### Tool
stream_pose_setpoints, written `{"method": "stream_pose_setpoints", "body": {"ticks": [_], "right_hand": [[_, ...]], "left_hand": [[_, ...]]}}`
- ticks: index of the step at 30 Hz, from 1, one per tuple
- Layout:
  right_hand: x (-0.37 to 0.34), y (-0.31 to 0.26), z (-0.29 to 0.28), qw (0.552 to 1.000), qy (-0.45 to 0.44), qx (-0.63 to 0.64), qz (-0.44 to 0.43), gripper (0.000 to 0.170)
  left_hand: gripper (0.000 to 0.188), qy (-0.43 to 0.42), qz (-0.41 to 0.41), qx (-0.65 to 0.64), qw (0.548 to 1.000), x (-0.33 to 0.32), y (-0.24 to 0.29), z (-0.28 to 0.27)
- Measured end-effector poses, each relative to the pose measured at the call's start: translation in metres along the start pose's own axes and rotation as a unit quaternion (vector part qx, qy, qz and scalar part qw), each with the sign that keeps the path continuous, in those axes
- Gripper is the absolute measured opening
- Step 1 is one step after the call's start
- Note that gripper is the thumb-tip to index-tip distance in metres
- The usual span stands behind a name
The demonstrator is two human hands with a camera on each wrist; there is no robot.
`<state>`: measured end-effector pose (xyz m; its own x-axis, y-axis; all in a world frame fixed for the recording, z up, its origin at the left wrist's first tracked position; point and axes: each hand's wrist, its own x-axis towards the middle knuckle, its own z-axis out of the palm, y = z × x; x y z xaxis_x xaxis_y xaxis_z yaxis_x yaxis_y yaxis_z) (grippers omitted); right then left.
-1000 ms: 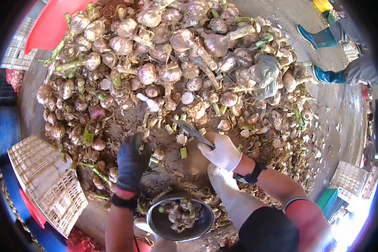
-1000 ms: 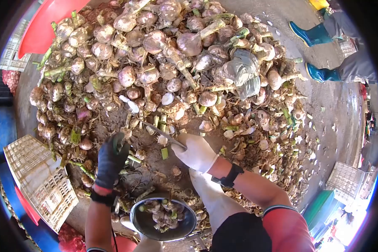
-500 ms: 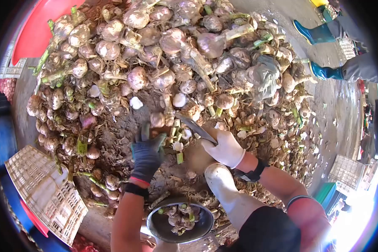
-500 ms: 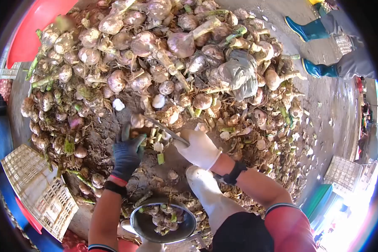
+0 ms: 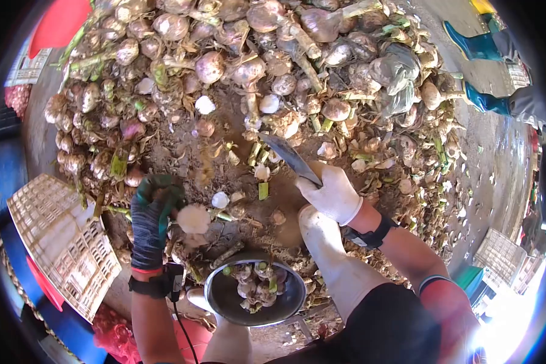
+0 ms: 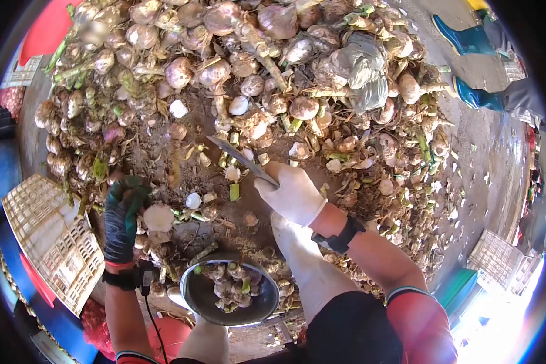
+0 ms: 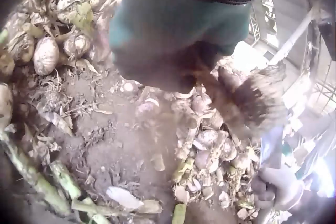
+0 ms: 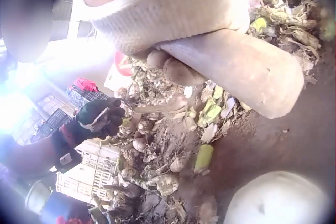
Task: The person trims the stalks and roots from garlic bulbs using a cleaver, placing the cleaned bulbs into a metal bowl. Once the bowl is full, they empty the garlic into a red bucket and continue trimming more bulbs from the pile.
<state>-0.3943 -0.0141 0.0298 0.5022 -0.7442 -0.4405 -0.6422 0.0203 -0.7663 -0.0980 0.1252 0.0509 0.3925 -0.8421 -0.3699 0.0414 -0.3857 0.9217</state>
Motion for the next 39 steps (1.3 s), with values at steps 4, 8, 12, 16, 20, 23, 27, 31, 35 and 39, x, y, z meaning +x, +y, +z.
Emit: {"method": "stream_pose_setpoints", "body": {"ticks": [4,8,12,16,20,23,27,31,35,39], "right_hand": [[-0.006,0.002,0.006,0.999,-0.031,-0.016,-0.018,0.021],[-0.010,-0.002,0.013,0.998,-0.055,-0.020,-0.016,0.022],[-0.017,0.000,0.021,0.997,-0.021,-0.041,-0.060,0.031],[-0.021,0.005,0.024,0.998,-0.015,-0.026,-0.056,0.034],[-0.019,0.014,0.028,1.000,-0.019,-0.001,-0.003,0.023],[-0.018,0.016,0.034,1.000,-0.006,0.023,-0.014,0.020],[-0.011,0.025,0.043,0.999,-0.038,0.020,0.017,0.016],[-0.007,0.018,0.059,0.998,-0.055,-0.001,-0.001,0.016],[-0.005,0.016,0.070,0.997,-0.070,0.008,-0.016,0.017],[-0.007,0.004,0.070,0.985,-0.091,-0.136,-0.047,0.022]], "left_hand": [[0.022,-0.046,-0.121,-0.008,0.992,-0.028,-0.017,0.018],[0.031,-0.140,0.137,0.529,0.826,-0.043,-0.046,0.067],[0.027,-0.102,0.046,0.629,0.769,-0.035,-0.111,0.111],[0.032,-0.147,-0.072,0.464,0.871,-0.014,-0.073,0.089],[0.038,-0.143,-0.110,-0.062,0.982,-0.039,-0.035,0.021],[0.045,-0.063,-0.195,-0.103,0.973,-0.087,-0.009,-0.054],[0.043,0.063,-0.247,0.039,0.966,-0.191,0.058,-0.133],[0.038,0.207,-0.336,0.080,0.916,-0.319,0.058,-0.189],[0.040,0.303,-0.434,0.031,0.848,-0.454,0.001,-0.201],[0.050,0.306,-0.488,-0.371,0.729,-0.500,-0.055,-0.179]]}}
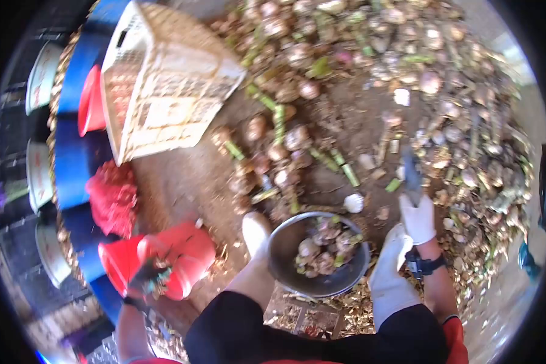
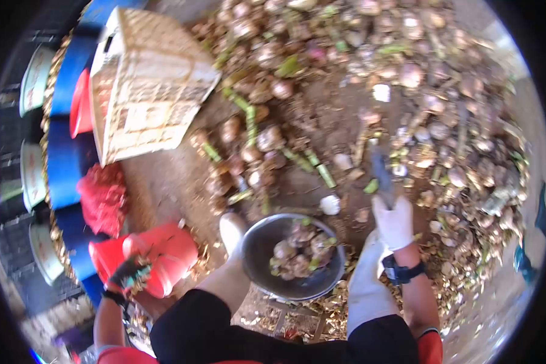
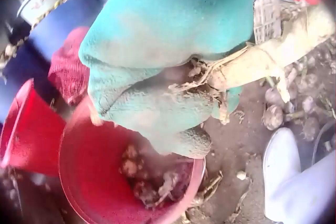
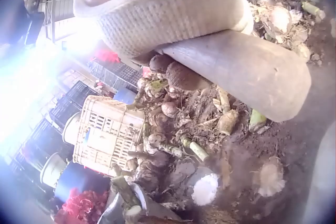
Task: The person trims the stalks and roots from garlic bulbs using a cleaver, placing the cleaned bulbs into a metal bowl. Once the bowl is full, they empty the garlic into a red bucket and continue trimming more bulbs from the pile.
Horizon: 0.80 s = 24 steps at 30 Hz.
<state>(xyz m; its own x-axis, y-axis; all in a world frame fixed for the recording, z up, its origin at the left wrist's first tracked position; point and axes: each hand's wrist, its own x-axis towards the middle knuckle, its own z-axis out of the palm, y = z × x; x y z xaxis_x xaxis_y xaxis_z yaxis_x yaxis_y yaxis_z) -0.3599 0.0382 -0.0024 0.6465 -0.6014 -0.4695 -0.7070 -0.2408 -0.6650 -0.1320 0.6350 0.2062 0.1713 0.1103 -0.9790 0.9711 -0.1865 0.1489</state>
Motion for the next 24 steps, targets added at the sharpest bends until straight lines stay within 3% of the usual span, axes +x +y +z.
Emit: {"method": "stream_pose_setpoints", "body": {"ticks": [1,2,3,4,6,7,8,9,12,14,15,16,17,18,20,22,24], "right_hand": [[-0.001,-0.007,0.012,0.979,0.109,0.139,-0.102,0.023],[-0.004,-0.012,0.006,0.988,0.085,0.105,-0.077,0.022],[-0.007,-0.017,0.000,0.994,0.057,0.075,-0.052,0.021],[-0.012,-0.030,-0.004,0.993,0.053,0.097,-0.051,0.020],[-0.014,-0.039,-0.012,0.993,0.025,0.110,-0.032,0.017],[-0.014,-0.038,-0.015,0.995,0.026,0.084,-0.052,0.018],[-0.012,-0.034,-0.016,0.996,0.016,0.076,-0.045,0.019],[-0.010,-0.029,-0.015,0.997,0.001,0.066,-0.041,0.021],[-0.009,-0.033,-0.016,0.993,-0.019,0.117,-0.001,0.023],[-0.008,-0.021,-0.005,0.993,0.010,0.112,-0.040,0.023],[-0.006,-0.018,-0.004,0.990,0.032,0.102,-0.088,0.023],[-0.007,-0.022,-0.008,0.991,0.028,0.098,-0.084,0.024],[-0.008,-0.023,-0.017,0.992,0.031,0.096,-0.081,0.024],[-0.011,-0.025,-0.024,0.993,0.016,0.105,-0.050,0.024],[-0.011,-0.025,-0.021,0.993,0.021,0.114,-0.022,0.024],[-0.005,-0.023,-0.014,0.991,0.038,0.125,-0.030,0.024],[-0.008,-0.026,-0.019,0.990,0.062,0.123,-0.034,0.024]], "left_hand": [[0.046,0.042,0.080,0.124,0.988,0.030,-0.015,0.000],[0.044,0.086,0.163,0.241,0.953,0.057,-0.034,-0.003],[0.045,0.133,0.161,0.348,0.914,0.092,-0.047,-0.040],[0.053,0.169,-0.008,0.102,0.980,0.058,-0.024,0.007],[0.034,0.174,0.053,0.081,0.980,0.054,-0.021,0.010],[0.019,0.206,0.094,0.255,0.940,0.052,-0.014,0.015],[0.014,0.253,0.080,0.238,0.934,0.065,-0.004,0.001],[0.014,0.243,0.085,0.257,0.932,0.080,0.017,-0.002],[0.014,0.206,0.311,0.477,0.796,0.124,0.072,-0.023],[0.014,0.173,0.447,0.583,0.656,0.141,0.101,-0.029],[0.015,0.154,0.510,0.620,0.576,0.131,0.107,0.009],[0.015,0.151,0.513,0.618,0.577,0.107,0.109,0.041],[0.015,0.120,0.421,0.548,0.713,0.032,0.114,0.143],[0.018,0.085,0.274,0.266,0.920,0.002,0.122,0.185],[0.020,-0.058,0.365,0.351,0.860,-0.032,0.124,0.244],[0.023,-0.107,0.496,0.484,0.713,-0.052,0.111,0.333],[0.022,-0.275,0.312,0.280,0.865,-0.022,0.124,0.365]]}}
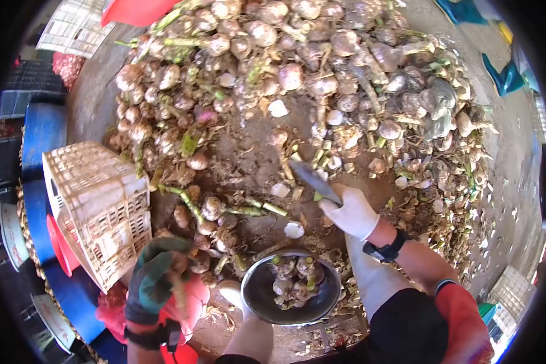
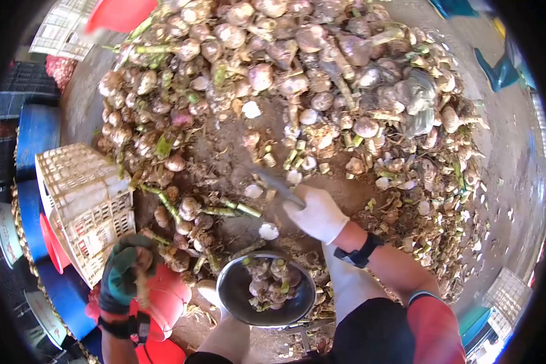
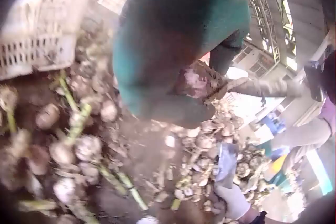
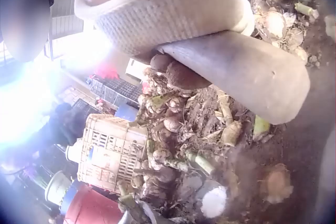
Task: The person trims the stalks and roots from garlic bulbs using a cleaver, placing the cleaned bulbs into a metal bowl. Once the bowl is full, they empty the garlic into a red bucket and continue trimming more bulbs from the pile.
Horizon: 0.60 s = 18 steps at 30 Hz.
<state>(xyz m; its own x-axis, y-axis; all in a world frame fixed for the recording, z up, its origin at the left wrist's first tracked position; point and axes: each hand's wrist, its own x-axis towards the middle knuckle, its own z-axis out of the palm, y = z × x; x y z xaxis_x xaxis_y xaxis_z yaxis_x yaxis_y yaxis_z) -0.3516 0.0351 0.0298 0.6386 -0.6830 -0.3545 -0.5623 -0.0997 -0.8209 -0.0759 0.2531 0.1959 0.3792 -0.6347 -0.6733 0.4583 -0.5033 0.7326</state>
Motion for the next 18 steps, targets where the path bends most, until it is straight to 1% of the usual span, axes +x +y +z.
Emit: {"method": "stream_pose_setpoints", "body": {"ticks": [1,3,5,6,7,9,10,11,12,13,14,15,16,17,18], "right_hand": [[-0.001,-0.002,-0.002,0.999,-0.010,0.030,-0.008,0.024],[-0.002,0.004,-0.009,0.998,-0.053,0.020,-0.005,0.022],[-0.004,0.002,-0.020,0.999,-0.038,0.007,0.008,0.023],[-0.005,-0.002,-0.027,0.999,-0.034,-0.002,0.011,0.024],[-0.004,-0.005,-0.033,0.999,-0.028,-0.010,0.017,0.024],[-0.003,-0.012,-0.039,0.997,-0.019,0.048,0.060,0.025],[-0.002,-0.011,-0.039,0.999,-0.014,0.028,0.038,0.025],[-0.002,-0.013,-0.039,0.999,-0.015,0.026,0.040,0.025],[-0.004,-0.016,-0.039,1.000,0.010,0.024,-0.014,0.024],[-0.006,-0.018,-0.037,0.997,0.035,0.022,-0.069,0.024],[-0.006,-0.015,-0.031,0.985,0.062,0.037,-0.157,0.021],[-0.005,-0.018,-0.030,0.985,0.063,0.037,-0.156,0.021],[-0.004,-0.022,-0.030,0.979,0.073,0.012,-0.191,0.020],[-0.003,-0.024,-0.030,0.970,0.085,-0.015,-0.225,0.019],[0.004,-0.014,-0.028,0.975,0.070,-0.067,-0.200,0.021]], "left_hand": [[0.028,-0.052,0.064,0.095,0.992,0.019,-0.007,0.019],[0.036,-0.083,0.016,-0.009,0.996,0.057,-0.017,0.049],[0.043,-0.156,0.067,-0.084,0.982,0.087,-0.035,0.079],[0.049,-0.136,0.040,-0.133,0.981,0.093,-0.034,0.099],[0.052,-0.169,0.047,-0.144,0.974,0.106,-0.042,0.100],[0.053,-0.133,0.053,-0.161,0.976,0.115,-0.048,0.117],[0.053,-0.135,0.051,-0.164,0.976,0.117,-0.051,0.123],[0.050,-0.122,0.054,-0.208,0.969,0.119,-0.055,0.129],[0.047,-0.108,0.056,-0.252,0.960,0.121,-0.060,0.133],[0.047,-0.108,0.056,-0.253,0.960,0.126,-0.069,0.132],[0.043,-0.078,0.051,-0.265,0.960,0.132,-0.082,0.131],[0.039,-0.048,0.047,-0.275,0.959,0.134,-0.086,0.132],[0.034,-0.043,0.059,-0.271,0.960,0.131,-0.091,0.137],[0.034,-0.046,0.057,-0.272,0.960,0.127,-0.092,0.141],[0.038,-0.073,0.051,-0.238,0.967,0.118,-0.082,0.148]]}}
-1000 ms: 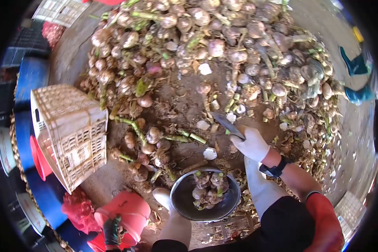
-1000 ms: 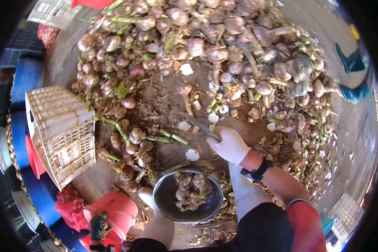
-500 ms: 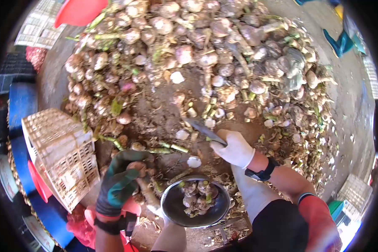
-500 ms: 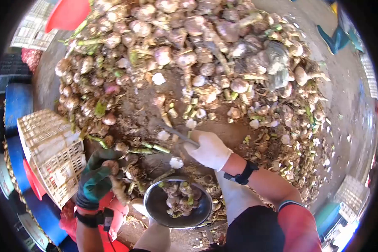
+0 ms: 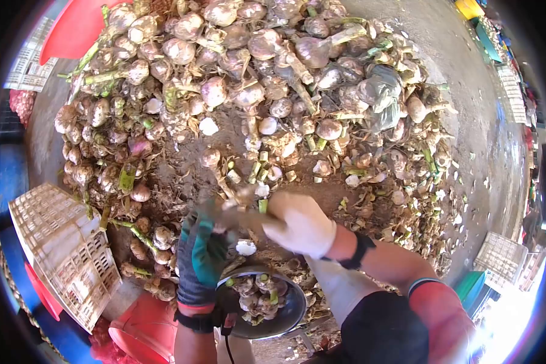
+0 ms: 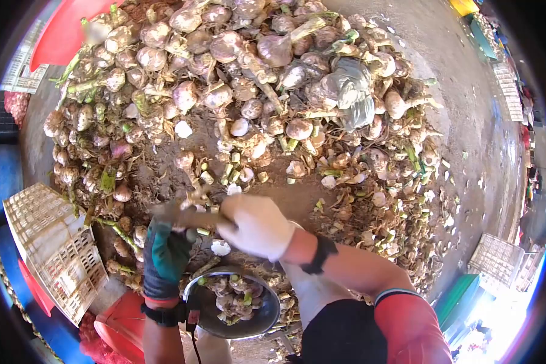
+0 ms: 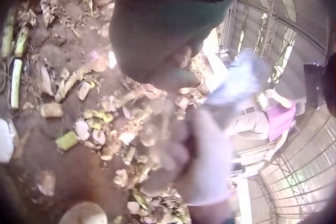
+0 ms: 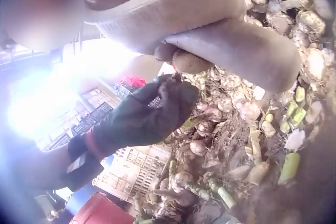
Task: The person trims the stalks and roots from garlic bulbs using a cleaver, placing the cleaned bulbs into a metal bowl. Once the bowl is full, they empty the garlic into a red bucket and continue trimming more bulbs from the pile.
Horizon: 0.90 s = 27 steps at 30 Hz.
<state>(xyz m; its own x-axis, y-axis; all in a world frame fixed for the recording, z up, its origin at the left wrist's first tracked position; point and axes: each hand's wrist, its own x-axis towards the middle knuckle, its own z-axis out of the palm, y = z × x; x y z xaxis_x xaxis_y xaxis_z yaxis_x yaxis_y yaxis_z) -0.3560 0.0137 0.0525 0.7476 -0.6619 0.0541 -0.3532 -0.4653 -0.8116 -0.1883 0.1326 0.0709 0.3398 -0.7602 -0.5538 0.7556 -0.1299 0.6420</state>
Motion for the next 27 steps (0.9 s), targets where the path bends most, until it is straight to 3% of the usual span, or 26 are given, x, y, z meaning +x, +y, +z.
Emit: {"method": "stream_pose_setpoints", "body": {"ticks": [1,3,4,5,7,9,13,14,16,18,20,23,25,27], "right_hand": [[0.009,0.012,0.002,0.985,-0.092,-0.041,0.138,0.025],[0.010,0.044,0.008,0.955,-0.134,-0.061,0.258,0.028],[0.000,0.041,0.001,0.965,-0.080,-0.020,0.247,0.028],[-0.004,0.036,0.000,0.965,-0.088,-0.019,0.247,0.028],[-0.001,0.024,-0.009,0.966,-0.055,0.028,0.251,0.030],[0.001,0.018,0.000,0.986,-0.104,-0.010,0.127,0.029],[-0.006,-0.002,0.015,0.986,-0.145,-0.006,0.084,0.024],[-0.010,0.000,0.020,0.990,-0.110,0.038,0.078,0.023],[-0.010,-0.002,0.020,0.991,-0.076,0.082,0.070,0.022],[-0.007,-0.007,0.007,0.983,-0.127,0.046,0.122,0.021],[-0.009,-0.007,0.000,0.989,-0.125,0.019,0.076,0.020],[-0.004,-0.014,-0.011,0.989,-0.147,-0.027,0.012,0.021],[-0.001,-0.016,-0.010,0.980,-0.184,-0.065,-0.030,0.026],[-0.001,-0.016,-0.008,0.981,-0.176,-0.075,-0.039,0.028]], "left_hand": [[0.042,-0.026,-0.016,0.034,0.999,-0.008,0.005,0.012],[0.039,-0.016,-0.017,0.032,0.999,-0.012,0.012,0.021],[0.038,0.011,0.007,0.061,0.998,-0.012,0.013,0.018],[0.037,0.045,0.031,0.087,0.995,-0.016,0.013,0.014],[0.034,0.089,-0.019,0.130,0.987,-0.009,0.016,0.016],[0.034,0.070,0.008,0.263,0.962,-0.009,0.009,0.018],[0.048,-0.019,0.021,0.215,0.976,-0.011,0.002,0.023],[0.052,-0.020,-0.047,0.145,0.988,-0.016,0.009,0.026],[0.052,-0.005,-0.023,0.172,0.985,-0.015,0.002,0.020],[0.052,0.008,0.001,0.201,0.980,-0.009,-0.005,0.009],[0.054,-0.053,0.156,0.387,0.907,-0.003,-0.007,-0.008],[0.055,0.015,0.092,0.408,0.908,-0.012,0.002,-0.002],[0.061,-0.020,0.111,0.426,0.898,-0.015,0.006,-0.004],[0.065,-0.014,0.116,0.507,0.854,-0.024,0.003,-0.014]]}}
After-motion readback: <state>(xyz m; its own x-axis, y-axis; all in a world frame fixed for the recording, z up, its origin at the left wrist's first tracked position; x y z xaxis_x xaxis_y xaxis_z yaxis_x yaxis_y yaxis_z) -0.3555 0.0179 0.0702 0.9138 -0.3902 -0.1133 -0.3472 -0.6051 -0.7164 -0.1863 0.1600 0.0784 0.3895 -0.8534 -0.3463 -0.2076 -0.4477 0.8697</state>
